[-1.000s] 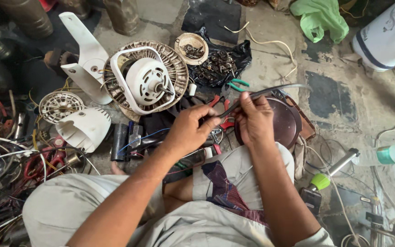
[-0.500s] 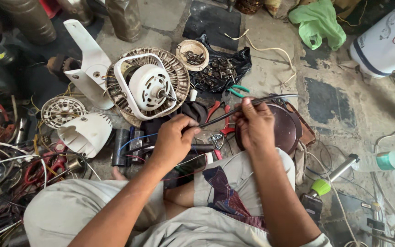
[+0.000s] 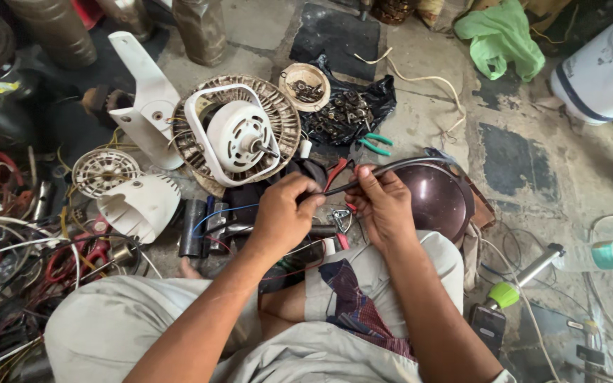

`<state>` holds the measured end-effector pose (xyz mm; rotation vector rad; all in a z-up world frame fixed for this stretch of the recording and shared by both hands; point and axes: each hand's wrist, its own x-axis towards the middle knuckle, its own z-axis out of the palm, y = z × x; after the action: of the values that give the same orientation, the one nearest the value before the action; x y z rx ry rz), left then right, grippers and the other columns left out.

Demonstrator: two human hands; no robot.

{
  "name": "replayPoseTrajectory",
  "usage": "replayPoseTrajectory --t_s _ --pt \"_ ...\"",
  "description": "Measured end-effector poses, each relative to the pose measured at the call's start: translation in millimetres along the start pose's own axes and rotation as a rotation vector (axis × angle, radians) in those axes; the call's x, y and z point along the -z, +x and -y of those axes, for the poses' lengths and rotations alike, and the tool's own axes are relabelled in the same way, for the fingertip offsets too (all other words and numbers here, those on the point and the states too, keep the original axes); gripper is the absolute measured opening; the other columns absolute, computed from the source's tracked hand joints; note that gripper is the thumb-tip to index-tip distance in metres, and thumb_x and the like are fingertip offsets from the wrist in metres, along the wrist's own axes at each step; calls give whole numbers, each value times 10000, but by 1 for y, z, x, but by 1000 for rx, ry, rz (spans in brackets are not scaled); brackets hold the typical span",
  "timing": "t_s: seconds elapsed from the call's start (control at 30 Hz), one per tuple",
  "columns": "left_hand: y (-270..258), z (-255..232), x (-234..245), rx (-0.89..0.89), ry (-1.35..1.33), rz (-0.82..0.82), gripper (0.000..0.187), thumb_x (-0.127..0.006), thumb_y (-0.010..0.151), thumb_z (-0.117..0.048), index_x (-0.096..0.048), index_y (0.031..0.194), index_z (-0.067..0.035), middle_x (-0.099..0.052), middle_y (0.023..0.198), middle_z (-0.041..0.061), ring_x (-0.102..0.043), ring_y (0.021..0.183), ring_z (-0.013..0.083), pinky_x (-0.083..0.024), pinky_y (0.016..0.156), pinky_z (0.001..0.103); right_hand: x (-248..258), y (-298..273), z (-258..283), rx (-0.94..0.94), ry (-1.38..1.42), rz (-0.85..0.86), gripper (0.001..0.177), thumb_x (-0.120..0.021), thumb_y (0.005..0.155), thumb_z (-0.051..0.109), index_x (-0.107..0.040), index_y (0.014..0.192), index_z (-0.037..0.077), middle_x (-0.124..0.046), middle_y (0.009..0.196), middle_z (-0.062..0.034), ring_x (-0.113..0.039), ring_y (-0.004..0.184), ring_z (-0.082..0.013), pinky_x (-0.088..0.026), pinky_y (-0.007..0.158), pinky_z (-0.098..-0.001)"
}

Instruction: The person sits on the floor and works on a disassembled white plastic appliance, likely a fan. They use pliers to strip and twist wires, then insert a black cable into the appliance housing.

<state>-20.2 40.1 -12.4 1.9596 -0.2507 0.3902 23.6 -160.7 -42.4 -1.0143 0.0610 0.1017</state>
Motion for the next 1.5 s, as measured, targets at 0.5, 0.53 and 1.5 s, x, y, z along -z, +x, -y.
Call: replayPoseTrajectory --t_s 0.5,0.53,1.5 --pt "3 -21 -37 -604 681 49 260 -654 890 -216 -697 1119 -100 -656 1225 129 -678 1105 268 -511 1127 445 60 -9 -17 -65 -190 -63 223 -595 1107 211 -584 1001 15 -633 869 -91 -538 651 -155 -433 539 -261" --pt "0 -18 -33 -476 545 106 256 -654 918 -196 -701 1150 -100 -673 1161 112 -688 1039 269 -528 1022 437 60 -9 -14 -95 -217 -104 238 -572 1077 233 -600 1008 7 -657 860 -111 -561 646 -174 -444 545 -261" --pt "-16 199 202 225 -149 -909 113 -699 956 -72 -720 1035 7 -745 897 91 -698 791 190 -547 734 313 -164 40 -43 -96 -415 176 302 -669 997 296 -583 1002 7 -623 836 -79 -616 715 -177 -553 670 -327"
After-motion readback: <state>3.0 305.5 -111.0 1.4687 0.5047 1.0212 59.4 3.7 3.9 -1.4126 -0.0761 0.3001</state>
